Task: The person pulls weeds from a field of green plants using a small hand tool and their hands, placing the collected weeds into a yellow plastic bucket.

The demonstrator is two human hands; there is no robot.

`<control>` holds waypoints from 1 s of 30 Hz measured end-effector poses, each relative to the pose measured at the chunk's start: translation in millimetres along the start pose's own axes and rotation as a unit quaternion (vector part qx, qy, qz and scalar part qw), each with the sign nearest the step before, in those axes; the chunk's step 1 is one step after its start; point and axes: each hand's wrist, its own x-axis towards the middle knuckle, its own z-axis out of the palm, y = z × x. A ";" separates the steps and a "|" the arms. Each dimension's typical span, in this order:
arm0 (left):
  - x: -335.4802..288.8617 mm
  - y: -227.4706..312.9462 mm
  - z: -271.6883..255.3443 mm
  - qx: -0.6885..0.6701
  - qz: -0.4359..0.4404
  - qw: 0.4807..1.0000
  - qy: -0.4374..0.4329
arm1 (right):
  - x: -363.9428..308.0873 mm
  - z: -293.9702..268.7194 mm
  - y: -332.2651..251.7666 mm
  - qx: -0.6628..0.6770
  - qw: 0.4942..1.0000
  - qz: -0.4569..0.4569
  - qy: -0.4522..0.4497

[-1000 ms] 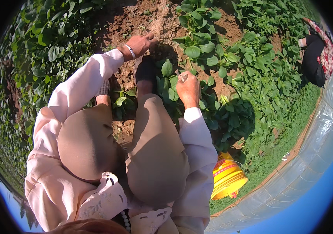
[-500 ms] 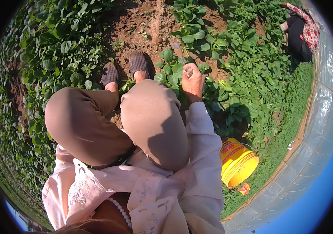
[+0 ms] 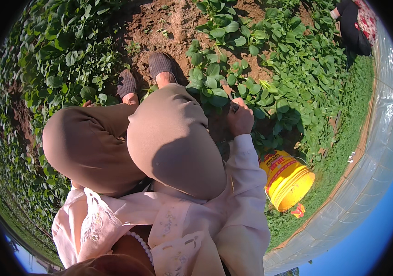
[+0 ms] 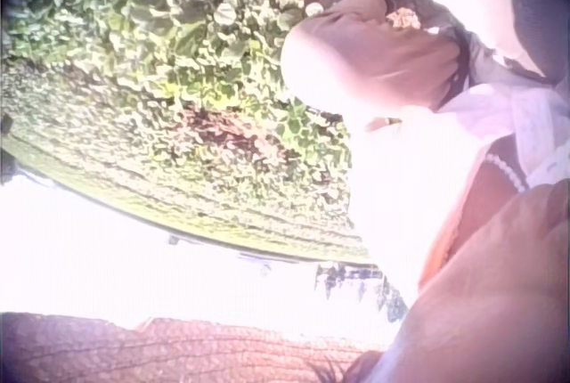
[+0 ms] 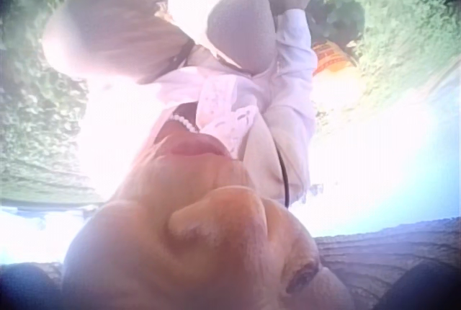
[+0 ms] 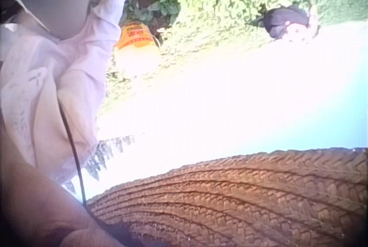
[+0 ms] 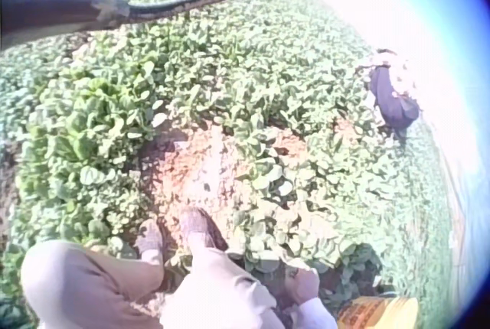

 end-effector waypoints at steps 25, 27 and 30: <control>264.5 162.7 226.2 0.496 0.234 0.835 0.049 | 133.0 29.7 -75.1 0.363 0.928 0.049 -0.067; 271.2 151.8 237.6 0.486 0.270 0.829 0.058 | 142.7 25.6 -87.3 0.373 0.924 0.036 -0.080; 254.8 139.9 244.3 0.487 0.293 0.819 -0.079 | 158.6 19.8 -102.5 0.331 0.936 0.020 -0.117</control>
